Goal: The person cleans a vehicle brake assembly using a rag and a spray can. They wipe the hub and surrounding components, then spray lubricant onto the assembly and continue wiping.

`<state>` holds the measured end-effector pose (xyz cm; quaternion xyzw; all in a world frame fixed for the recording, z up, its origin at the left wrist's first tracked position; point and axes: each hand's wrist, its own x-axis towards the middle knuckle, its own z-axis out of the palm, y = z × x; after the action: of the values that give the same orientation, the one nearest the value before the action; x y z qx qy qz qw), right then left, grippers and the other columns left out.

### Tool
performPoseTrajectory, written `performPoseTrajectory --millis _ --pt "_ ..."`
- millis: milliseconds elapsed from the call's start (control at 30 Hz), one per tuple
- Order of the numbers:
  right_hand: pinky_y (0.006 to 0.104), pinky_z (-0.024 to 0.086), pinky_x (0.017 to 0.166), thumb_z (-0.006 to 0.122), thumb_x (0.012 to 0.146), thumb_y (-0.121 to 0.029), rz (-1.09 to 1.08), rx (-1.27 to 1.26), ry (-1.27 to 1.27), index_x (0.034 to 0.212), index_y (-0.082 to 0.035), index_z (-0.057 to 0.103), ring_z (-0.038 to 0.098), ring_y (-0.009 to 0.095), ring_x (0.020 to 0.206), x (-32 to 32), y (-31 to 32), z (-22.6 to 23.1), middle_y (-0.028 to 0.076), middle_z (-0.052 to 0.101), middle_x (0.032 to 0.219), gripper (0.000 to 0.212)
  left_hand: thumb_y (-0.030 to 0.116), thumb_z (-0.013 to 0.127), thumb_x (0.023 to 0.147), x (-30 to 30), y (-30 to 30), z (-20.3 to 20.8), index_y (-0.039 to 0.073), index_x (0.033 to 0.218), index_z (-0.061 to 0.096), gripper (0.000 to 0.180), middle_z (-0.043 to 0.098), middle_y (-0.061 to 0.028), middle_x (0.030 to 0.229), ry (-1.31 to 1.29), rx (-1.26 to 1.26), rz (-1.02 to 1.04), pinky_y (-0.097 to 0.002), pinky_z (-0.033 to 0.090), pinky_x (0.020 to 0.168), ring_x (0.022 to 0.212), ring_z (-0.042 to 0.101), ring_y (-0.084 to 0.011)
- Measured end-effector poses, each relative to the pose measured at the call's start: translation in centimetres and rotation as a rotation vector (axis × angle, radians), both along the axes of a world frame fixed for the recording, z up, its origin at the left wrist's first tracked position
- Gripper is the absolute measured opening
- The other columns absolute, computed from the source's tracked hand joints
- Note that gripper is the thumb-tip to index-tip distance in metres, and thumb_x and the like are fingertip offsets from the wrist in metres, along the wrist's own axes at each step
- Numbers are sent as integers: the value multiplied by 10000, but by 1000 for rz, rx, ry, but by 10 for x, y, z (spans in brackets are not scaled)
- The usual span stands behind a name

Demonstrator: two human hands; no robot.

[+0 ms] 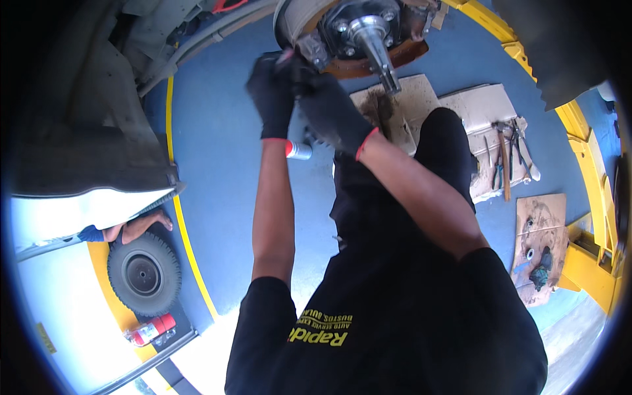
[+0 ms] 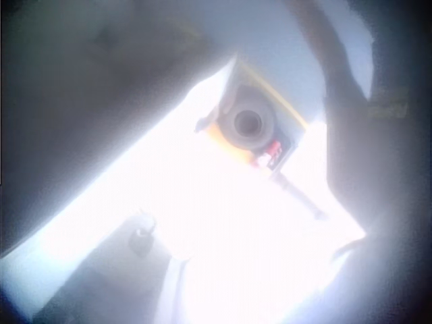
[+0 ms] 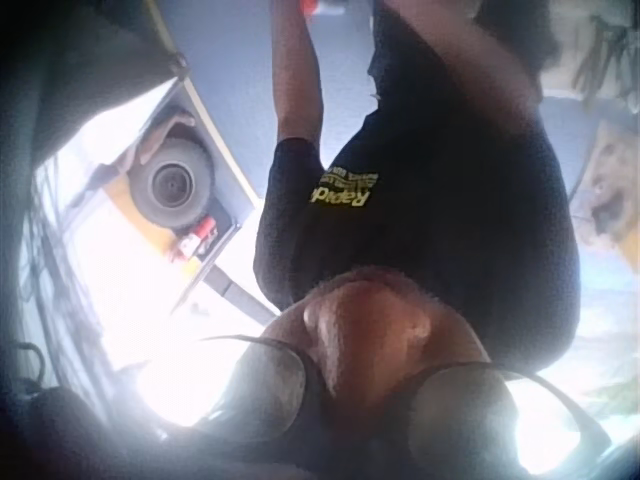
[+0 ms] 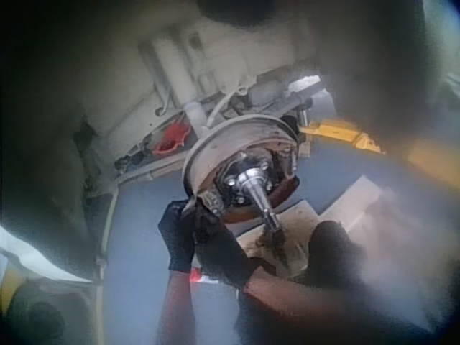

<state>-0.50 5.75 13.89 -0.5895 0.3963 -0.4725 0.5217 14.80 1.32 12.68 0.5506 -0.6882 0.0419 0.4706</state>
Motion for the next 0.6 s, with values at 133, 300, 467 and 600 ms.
performPoseTrajectory --millis 133,300,467,600 --pt "493 528 662 536 1088 -139 0 56 -160 1355 -47 614 719 406 735 -5 26 29 259 664 782 293 69 738 909 -17 13 48 36 1056 757 152 756 -174 1022 -61 -90 44 -420 592 846 929 757 -379" --pt "554 528 688 560 1089 -189 -158 -197 134 1481 -52 540 694 503 818 17 17 -50 299 688 836 415 44 716 909 3 11 -12 58 1097 761 194 755 -165 1034 -31 75 34 -437 591 853 960 749 -379" --pt "401 521 518 540 1109 -264 209 382 -384 1062 2 629 679 229 609 -27 11 54 114 641 730 285 56 726 897 -3 2 55 83 1108 769 217 764 -135 1096 -218 -93 25 -449 586 858 982 743 -378" --pt "318 458 464 517 1117 -256 218 425 -605 1003 -23 606 593 135 542 -57 20 115 53 584 710 274 158 776 902 -25 -16 113 95 1132 801 240 786 -139 1109 -326 -259 -17 -431 583 901 1016 753 -359"
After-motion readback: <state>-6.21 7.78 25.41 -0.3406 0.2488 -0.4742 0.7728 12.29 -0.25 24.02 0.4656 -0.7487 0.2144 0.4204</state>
